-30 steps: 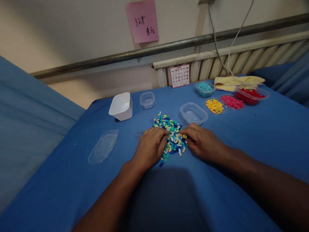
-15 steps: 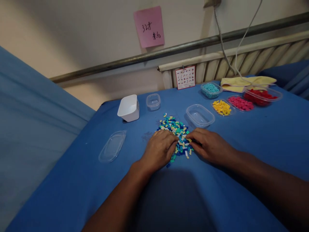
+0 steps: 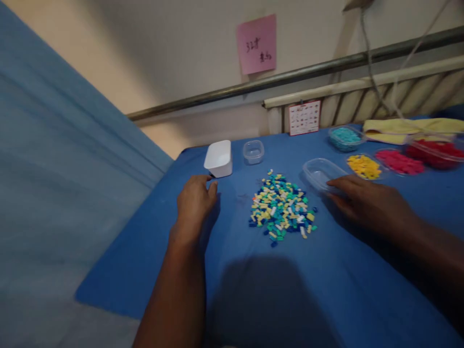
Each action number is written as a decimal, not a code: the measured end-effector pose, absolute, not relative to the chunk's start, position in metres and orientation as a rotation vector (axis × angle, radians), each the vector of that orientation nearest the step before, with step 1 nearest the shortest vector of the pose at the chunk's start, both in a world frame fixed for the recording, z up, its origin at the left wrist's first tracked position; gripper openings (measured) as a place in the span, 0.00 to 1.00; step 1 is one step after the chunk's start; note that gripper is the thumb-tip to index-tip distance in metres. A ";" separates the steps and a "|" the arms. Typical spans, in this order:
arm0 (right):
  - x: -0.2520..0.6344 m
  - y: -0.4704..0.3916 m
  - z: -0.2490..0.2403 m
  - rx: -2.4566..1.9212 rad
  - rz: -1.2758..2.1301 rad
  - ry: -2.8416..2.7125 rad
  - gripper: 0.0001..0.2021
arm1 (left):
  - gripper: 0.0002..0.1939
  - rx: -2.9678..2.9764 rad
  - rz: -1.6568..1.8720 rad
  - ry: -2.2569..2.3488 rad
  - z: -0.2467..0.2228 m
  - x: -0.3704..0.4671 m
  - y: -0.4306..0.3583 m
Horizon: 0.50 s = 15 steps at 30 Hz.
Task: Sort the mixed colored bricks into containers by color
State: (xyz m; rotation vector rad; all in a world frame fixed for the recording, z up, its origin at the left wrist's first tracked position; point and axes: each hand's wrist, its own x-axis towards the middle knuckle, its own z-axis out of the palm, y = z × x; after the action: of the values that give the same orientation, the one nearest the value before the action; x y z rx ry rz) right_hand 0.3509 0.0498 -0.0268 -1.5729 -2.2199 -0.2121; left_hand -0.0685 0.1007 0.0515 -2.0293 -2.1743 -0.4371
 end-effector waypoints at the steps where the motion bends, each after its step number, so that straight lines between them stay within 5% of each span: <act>1: 0.354 0.051 -0.031 -1.588 -0.225 -2.233 0.19 | 0.22 -1.968 -0.446 -2.235 0.055 -0.081 0.095; 9: 0.340 0.075 -0.033 -1.702 -0.196 -2.217 0.21 | 0.29 -1.915 -0.264 -2.532 0.030 -0.145 0.056; 15: 0.298 0.141 -0.008 -1.745 0.034 -2.263 0.21 | 0.26 -1.872 -0.740 -2.684 0.012 -0.157 0.069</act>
State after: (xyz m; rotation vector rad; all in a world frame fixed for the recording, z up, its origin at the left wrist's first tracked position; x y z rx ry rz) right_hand 0.2977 0.1407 -0.0084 -1.7451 -2.2625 0.0344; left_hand -0.1572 0.0695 0.0117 -1.8716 -2.6844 -0.7399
